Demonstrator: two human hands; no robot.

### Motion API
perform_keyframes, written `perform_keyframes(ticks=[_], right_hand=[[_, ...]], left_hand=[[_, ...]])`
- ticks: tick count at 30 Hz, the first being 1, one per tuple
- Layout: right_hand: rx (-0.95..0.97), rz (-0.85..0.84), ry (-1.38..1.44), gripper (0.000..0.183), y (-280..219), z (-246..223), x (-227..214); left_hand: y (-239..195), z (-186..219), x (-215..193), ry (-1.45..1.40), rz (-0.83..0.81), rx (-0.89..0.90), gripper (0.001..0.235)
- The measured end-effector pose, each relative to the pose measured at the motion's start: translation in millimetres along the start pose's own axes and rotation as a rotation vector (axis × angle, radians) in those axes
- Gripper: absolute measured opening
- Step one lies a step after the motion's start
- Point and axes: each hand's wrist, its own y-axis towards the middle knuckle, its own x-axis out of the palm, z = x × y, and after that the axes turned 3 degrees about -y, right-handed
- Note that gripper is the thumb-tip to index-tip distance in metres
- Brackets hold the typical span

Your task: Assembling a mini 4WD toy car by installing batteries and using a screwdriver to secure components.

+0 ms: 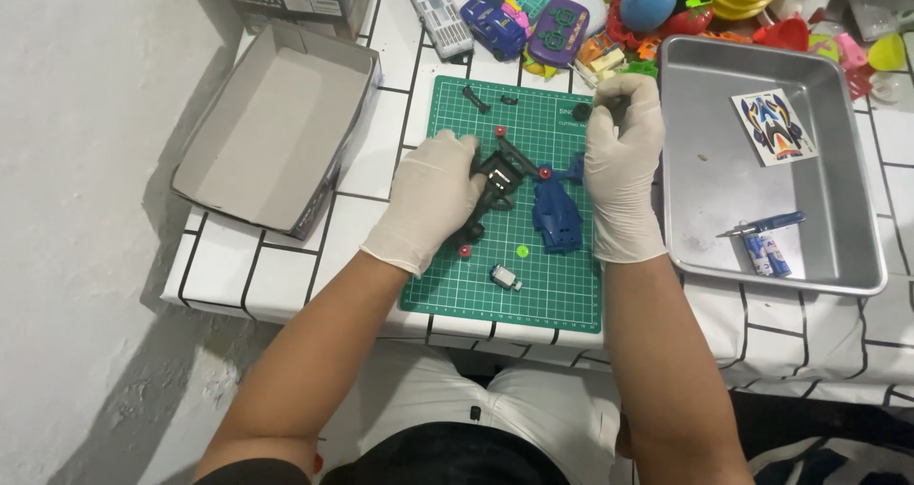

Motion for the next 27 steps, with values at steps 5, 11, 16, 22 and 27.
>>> perform_keyframes(ticks=[5,11,16,22,27], right_hand=[[-0.061,0.016,0.033,0.031,-0.3,-4.6,2.1],[-0.112,0.031,0.196,0.032,-3.1,-10.7,4.2],[-0.095,0.023,0.219,0.032,-1.9,-9.3,5.5],[-0.087,-0.090,0.237,0.020,-3.4,-13.4,3.4],[0.141,-0.440,0.359,0.015,-4.7,-26.2,-2.5]], left_hand=[[-14.0,18.4,4.8,0.117,0.037,0.313,0.020],[-8.7,8.2,59.8,0.286,-0.092,0.601,0.019],[-11.4,18.0,55.0,0.340,-0.158,0.597,0.016],[-14.4,20.1,60.1,0.334,-0.095,0.640,0.025],[-21.7,32.9,31.5,0.124,-0.134,0.543,0.013]])
